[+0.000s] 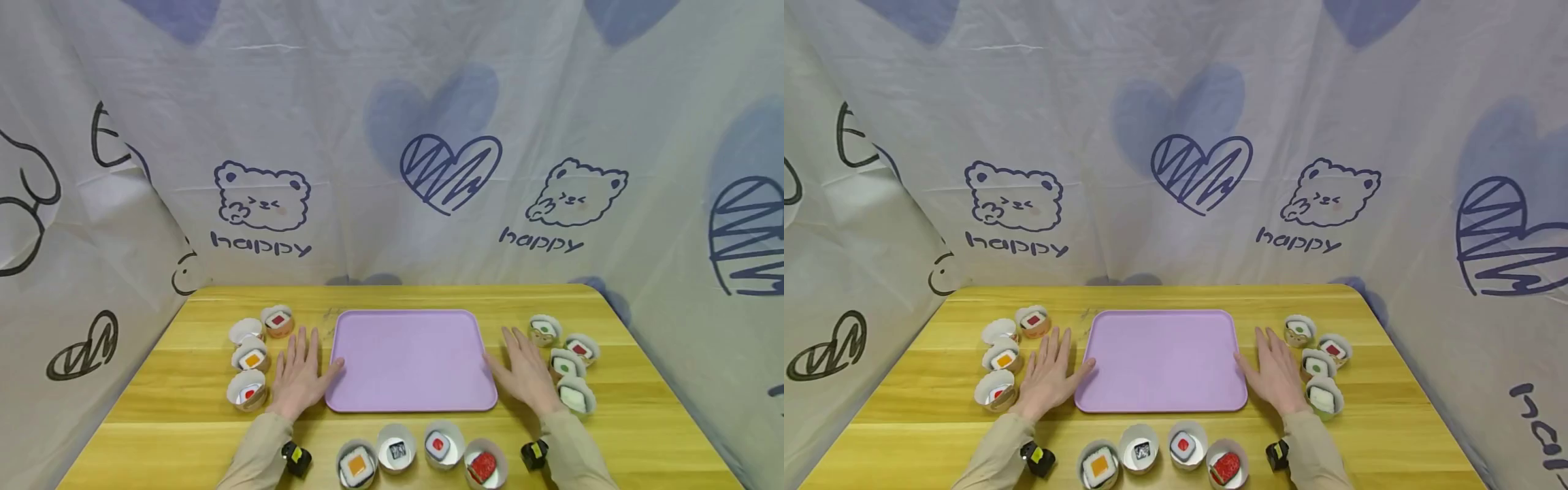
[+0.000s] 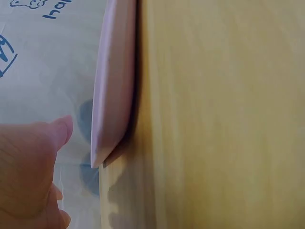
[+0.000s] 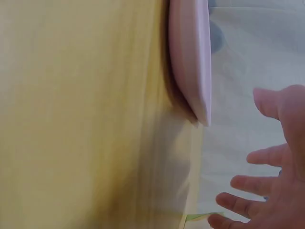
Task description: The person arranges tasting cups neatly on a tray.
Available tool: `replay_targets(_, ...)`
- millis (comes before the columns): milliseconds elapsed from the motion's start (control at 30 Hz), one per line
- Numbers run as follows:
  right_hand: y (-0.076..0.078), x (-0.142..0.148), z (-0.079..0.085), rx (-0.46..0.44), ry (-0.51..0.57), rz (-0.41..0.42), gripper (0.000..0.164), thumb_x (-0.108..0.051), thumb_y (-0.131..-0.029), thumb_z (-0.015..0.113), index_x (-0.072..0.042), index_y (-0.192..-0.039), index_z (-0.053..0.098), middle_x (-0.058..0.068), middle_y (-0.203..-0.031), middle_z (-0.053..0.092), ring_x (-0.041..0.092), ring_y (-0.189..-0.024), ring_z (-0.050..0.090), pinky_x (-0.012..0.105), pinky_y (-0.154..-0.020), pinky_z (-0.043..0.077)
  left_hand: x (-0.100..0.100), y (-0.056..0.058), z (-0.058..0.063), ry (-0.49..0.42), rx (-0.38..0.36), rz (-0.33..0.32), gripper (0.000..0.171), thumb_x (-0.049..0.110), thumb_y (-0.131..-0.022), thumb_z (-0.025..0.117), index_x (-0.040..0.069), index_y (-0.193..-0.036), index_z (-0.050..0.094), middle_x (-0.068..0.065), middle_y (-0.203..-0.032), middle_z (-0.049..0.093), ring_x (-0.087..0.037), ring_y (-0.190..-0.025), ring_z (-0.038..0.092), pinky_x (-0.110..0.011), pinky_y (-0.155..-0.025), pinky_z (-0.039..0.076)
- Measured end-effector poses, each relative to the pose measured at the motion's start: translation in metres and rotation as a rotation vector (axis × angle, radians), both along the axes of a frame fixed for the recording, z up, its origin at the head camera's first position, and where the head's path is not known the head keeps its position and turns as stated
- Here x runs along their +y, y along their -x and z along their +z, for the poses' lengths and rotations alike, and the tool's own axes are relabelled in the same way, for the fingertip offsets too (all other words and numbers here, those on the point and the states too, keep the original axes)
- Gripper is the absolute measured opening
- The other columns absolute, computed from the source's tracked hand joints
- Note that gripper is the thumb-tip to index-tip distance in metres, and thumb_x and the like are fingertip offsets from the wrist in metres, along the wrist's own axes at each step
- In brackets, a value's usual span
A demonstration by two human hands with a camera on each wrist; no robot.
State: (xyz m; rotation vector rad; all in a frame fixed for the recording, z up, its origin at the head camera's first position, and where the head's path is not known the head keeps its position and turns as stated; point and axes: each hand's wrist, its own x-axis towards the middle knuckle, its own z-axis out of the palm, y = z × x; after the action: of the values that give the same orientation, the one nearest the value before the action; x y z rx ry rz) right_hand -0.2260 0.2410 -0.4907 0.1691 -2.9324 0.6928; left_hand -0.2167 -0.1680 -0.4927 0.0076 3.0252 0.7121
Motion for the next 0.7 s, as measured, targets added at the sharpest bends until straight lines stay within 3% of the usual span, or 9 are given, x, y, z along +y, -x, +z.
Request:
replay_targets(100, 0.005, -0.002, 0.004, -0.017, 0.039, -0.022, 0.070, -0.042, -0.103, 0.050, 0.004, -0.153, 0.032, 0.034, -0.155, 0.034, 0.060, -0.145, 0.021, 0.071, -0.116, 0.022, 0.000, 0.001, 0.002, -0.007, -0.012, 0.003, 0.091, 0.057, -0.100, 0.047, 0.004, -0.161, 0.007, -0.023, -0.168, -0.003, -0.044, -0.156, -0.001, -0.063, -0.124, 0.002)
replay_targets(200, 0.009, -0.004, 0.006, -0.042, 0.069, -0.036, 0.067, -0.040, -0.104, 0.049, 0.003, -0.152, 0.034, 0.033, -0.150, 0.040, 0.056, -0.140, 0.033, 0.069, -0.114, 0.029, -0.002, 0.002, 0.005, -0.010, -0.020, 0.002, 0.091, 0.057, -0.100, 0.046, 0.004, -0.161, 0.006, -0.023, -0.168, -0.003, -0.044, -0.156, -0.002, -0.063, -0.124, 0.002)
replay_targets(400, 0.017, -0.009, 0.008, -0.068, 0.075, -0.017, 0.061, -0.035, -0.102, 0.053, 0.007, -0.146, 0.043, 0.029, -0.123, 0.062, 0.041, -0.110, 0.062, 0.059, -0.097, 0.049, -0.005, 0.003, 0.009, -0.038, -0.033, 0.003, 0.091, 0.058, -0.100, 0.045, 0.004, -0.161, 0.004, -0.023, -0.168, -0.008, -0.044, -0.156, -0.008, -0.063, -0.124, 0.000)
replay_targets(500, 0.021, -0.012, 0.006, -0.094, 0.079, -0.004, 0.058, -0.031, -0.101, 0.055, 0.009, -0.142, 0.046, 0.026, -0.114, 0.067, 0.036, -0.103, 0.065, 0.055, -0.092, 0.052, -0.007, 0.002, 0.011, -0.053, -0.049, 0.003, 0.091, 0.058, -0.100, 0.044, 0.004, -0.161, 0.002, -0.023, -0.168, -0.009, -0.045, -0.155, -0.010, -0.063, -0.124, -0.001)
replay_targets(700, 0.025, -0.017, 0.001, -0.158, 0.060, 0.019, 0.053, -0.025, -0.100, 0.056, 0.014, -0.135, 0.051, 0.031, -0.119, 0.066, 0.042, -0.110, 0.065, 0.056, -0.095, 0.052, -0.009, 0.001, 0.015, -0.080, -0.062, -0.001, 0.093, 0.058, -0.100, 0.043, 0.002, -0.160, -0.002, -0.024, -0.167, -0.015, -0.044, -0.155, -0.014, -0.062, -0.124, -0.002)
